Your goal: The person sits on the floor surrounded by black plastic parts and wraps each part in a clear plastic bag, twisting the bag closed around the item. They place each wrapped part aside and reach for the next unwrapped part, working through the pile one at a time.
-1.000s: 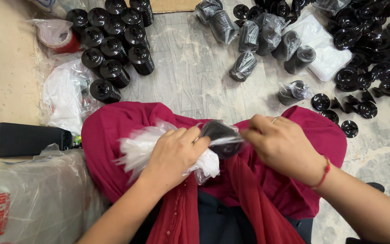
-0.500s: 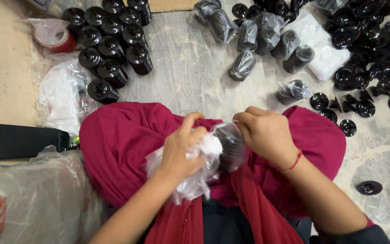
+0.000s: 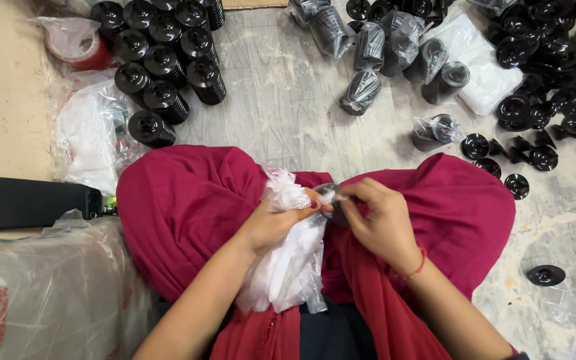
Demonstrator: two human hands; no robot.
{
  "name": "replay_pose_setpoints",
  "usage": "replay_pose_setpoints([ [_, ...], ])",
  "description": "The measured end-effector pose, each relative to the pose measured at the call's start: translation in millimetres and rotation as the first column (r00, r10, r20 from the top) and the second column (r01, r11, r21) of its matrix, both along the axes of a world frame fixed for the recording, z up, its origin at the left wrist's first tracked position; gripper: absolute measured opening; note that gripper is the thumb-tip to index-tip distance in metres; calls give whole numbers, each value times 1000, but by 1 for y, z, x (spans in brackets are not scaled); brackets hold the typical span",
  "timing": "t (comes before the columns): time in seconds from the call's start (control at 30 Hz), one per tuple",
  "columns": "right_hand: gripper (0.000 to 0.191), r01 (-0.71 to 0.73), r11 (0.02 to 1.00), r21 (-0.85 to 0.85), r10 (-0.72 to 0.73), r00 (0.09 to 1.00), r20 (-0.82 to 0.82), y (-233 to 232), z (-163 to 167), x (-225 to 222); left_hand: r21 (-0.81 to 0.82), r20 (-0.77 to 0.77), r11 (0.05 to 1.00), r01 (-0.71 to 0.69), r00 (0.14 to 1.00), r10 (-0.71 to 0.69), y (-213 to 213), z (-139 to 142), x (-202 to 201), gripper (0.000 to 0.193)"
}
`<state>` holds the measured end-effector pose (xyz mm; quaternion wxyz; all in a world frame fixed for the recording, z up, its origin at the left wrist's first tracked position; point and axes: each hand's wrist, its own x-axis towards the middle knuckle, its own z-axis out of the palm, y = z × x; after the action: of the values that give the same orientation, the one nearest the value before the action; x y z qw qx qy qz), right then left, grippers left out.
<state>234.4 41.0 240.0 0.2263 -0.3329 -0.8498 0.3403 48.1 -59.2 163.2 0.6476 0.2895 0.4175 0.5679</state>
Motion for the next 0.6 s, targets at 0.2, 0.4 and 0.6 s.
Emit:
replay_pose_setpoints([
  [0.2, 8, -137, 919, -370, 67, 978, -197, -3, -6, 16, 55, -174, 998, 40, 984, -30, -9, 6, 5, 17],
  [0.4, 10, -189, 576, -795, -216, 903, -371, -12, -27, 18, 351, -543, 935, 46, 824, 163, -11, 7, 10, 24],
  [0.6, 13, -206, 556, -805, -265, 874, -407, -18, -39, 15, 226, -475, 974, -10, 872, 119, -14, -8, 19, 24],
])
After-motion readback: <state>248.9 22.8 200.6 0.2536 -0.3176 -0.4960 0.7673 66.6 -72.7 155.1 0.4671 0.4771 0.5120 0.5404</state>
